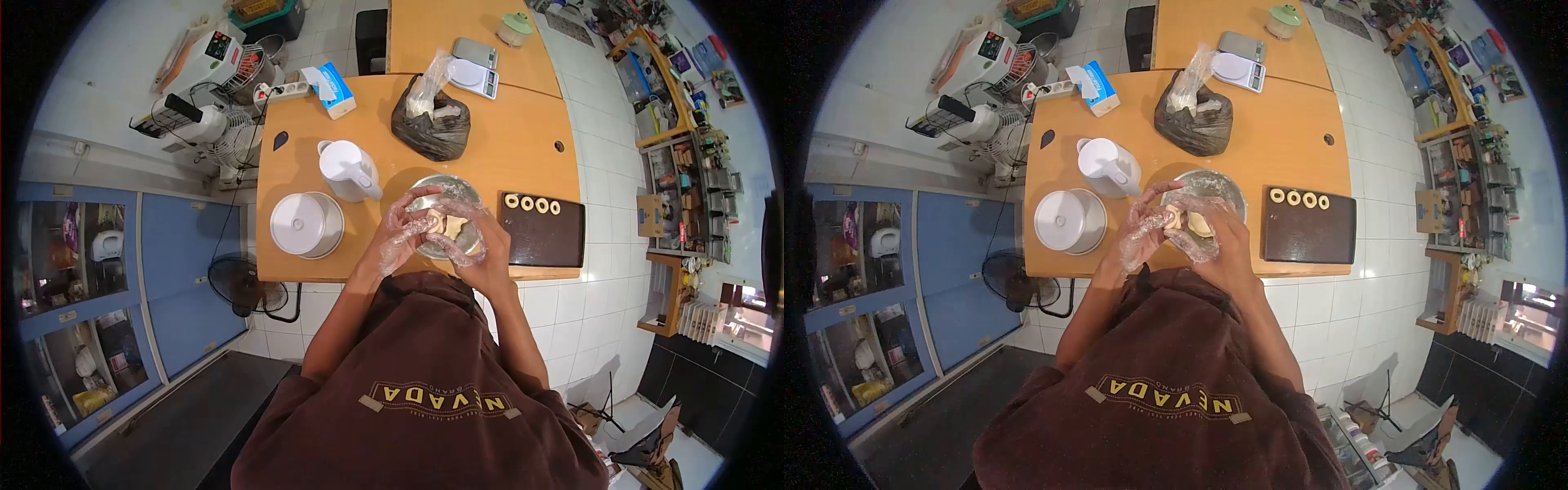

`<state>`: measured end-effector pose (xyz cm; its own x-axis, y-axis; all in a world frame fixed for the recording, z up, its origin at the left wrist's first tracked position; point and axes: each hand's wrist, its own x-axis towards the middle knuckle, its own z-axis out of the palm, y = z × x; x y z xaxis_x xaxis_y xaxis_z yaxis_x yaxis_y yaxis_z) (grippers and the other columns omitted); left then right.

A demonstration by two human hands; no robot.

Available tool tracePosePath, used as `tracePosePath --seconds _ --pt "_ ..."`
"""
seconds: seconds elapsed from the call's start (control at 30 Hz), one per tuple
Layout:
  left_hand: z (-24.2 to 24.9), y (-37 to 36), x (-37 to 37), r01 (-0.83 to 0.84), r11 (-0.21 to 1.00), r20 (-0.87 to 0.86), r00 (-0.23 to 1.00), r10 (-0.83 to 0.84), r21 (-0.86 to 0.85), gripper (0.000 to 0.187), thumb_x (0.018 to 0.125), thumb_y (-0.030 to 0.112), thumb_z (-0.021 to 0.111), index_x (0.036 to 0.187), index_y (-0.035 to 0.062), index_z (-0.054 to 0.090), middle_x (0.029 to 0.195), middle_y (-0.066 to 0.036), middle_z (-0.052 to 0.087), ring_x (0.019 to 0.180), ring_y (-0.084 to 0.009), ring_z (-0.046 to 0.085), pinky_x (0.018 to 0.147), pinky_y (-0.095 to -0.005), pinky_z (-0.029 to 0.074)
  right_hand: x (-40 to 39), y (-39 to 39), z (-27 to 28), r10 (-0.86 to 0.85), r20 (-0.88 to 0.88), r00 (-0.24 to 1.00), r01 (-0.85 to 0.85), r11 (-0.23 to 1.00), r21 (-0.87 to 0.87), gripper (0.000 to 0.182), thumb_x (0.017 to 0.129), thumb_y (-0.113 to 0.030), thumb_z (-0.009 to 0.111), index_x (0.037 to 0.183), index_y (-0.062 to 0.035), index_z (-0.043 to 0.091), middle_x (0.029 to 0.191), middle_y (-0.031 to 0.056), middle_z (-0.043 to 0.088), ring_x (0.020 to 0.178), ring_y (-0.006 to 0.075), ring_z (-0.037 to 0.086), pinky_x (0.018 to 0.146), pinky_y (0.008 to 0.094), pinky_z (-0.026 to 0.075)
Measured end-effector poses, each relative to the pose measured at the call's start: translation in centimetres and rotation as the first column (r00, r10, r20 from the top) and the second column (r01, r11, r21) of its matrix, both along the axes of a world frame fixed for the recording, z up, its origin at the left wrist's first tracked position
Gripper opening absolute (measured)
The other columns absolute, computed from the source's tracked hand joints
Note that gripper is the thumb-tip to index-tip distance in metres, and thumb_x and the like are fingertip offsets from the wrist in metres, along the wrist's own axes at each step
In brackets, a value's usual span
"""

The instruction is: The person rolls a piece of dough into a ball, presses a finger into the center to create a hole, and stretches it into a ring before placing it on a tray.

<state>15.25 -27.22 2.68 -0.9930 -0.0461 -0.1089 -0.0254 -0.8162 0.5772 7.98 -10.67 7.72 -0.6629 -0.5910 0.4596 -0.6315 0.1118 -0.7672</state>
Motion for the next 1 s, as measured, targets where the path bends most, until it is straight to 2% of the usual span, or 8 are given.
tracePosePath --seconds 0.13,0.33,0.57,0.63,0.73,1.0 --pt "-0.1 0.1 -0.2 0.024 1.000 0.020 1.000 -0.024 -0.005 0.062 0.092 0.009 0.076 0.145 0.0029 0.046 0.119 -0.011 0.071 0.105 -0.0156 0.071 0.088 -0.0315 0.062 0.1 0.3 0.4 -0.044 0.002 0.999 0.044 0.999 -0.010 0.040 0.077 -0.007 0.086 0.114 -0.0017 0.072 0.111 0.0153 0.075 0.103 0.0336 0.072 0.092 0.0413 0.056" --pt "-1.2 0.3 -0.5 0.089 0.996 -0.065 0.994 -0.087 0.031 0.067 0.092 0.014 0.078 0.148 0.0016 0.044 0.118 -0.013 0.072 0.106 -0.0172 0.071 0.090 -0.0308 0.060 0.0 1.4 -0.3 -0.099 0.069 0.993 0.099 0.995 0.011 0.032 0.078 -0.002 0.082 0.109 -0.0007 0.072 0.106 0.0146 0.075 0.100 0.0319 0.073 0.091 0.0394 0.056" --pt "-1.3 0.4 -0.4 0.071 0.997 -0.038 0.997 -0.072 -0.028 0.065 0.093 0.016 0.076 0.147 -0.0001 0.044 0.120 -0.013 0.071 0.106 -0.0191 0.072 0.091 -0.0327 0.061 -0.1 1.5 -0.1 -0.104 0.078 0.992 0.106 0.994 -0.023 0.025 0.078 0.002 0.078 0.103 0.0008 0.071 0.098 0.0148 0.074 0.091 0.0311 0.073 0.085 0.0368 0.056" --pt "-0.7 0.4 -0.5 0.067 0.996 -0.025 0.997 -0.069 -0.065 0.063 0.093 0.015 0.075 0.146 -0.0005 0.046 0.122 -0.014 0.070 0.106 -0.0195 0.071 0.092 -0.0341 0.061 -0.2 1.5 -0.4 -0.096 0.072 0.993 0.098 0.995 -0.031 0.025 0.079 0.003 0.078 0.102 0.0008 0.071 0.098 0.0149 0.074 0.090 0.0305 0.073 0.083 0.0361 0.056" --pt "-1.0 0.5 -0.7 0.061 0.998 -0.028 0.998 -0.062 -0.029 0.059 0.095 0.014 0.074 0.145 -0.0010 0.047 0.122 -0.014 0.070 0.107 -0.0198 0.071 0.091 -0.0354 0.062 -0.2 1.5 -0.2 -0.099 0.060 0.993 0.101 0.994 -0.032 0.026 0.080 0.002 0.078 0.104 0.0008 0.069 0.099 0.0150 0.074 0.088 0.0281 0.073 0.082 0.0348 0.056" --pt "-2.1 1.2 -0.4 0.038 0.999 -0.021 0.999 -0.039 -0.013 0.045 0.097 0.014 0.071 0.135 -0.0023 0.055 0.123 -0.015 0.069 0.109 -0.0199 0.070 0.092 -0.0329 0.062 0.1 1.3 -1.2 -0.147 0.078 0.986 0.152 0.986 -0.067 0.032 0.083 -0.001 0.080 0.112 0.0003 0.068 0.101 0.0137 0.075 0.089 0.0226 0.074 0.081 0.0327 0.057"
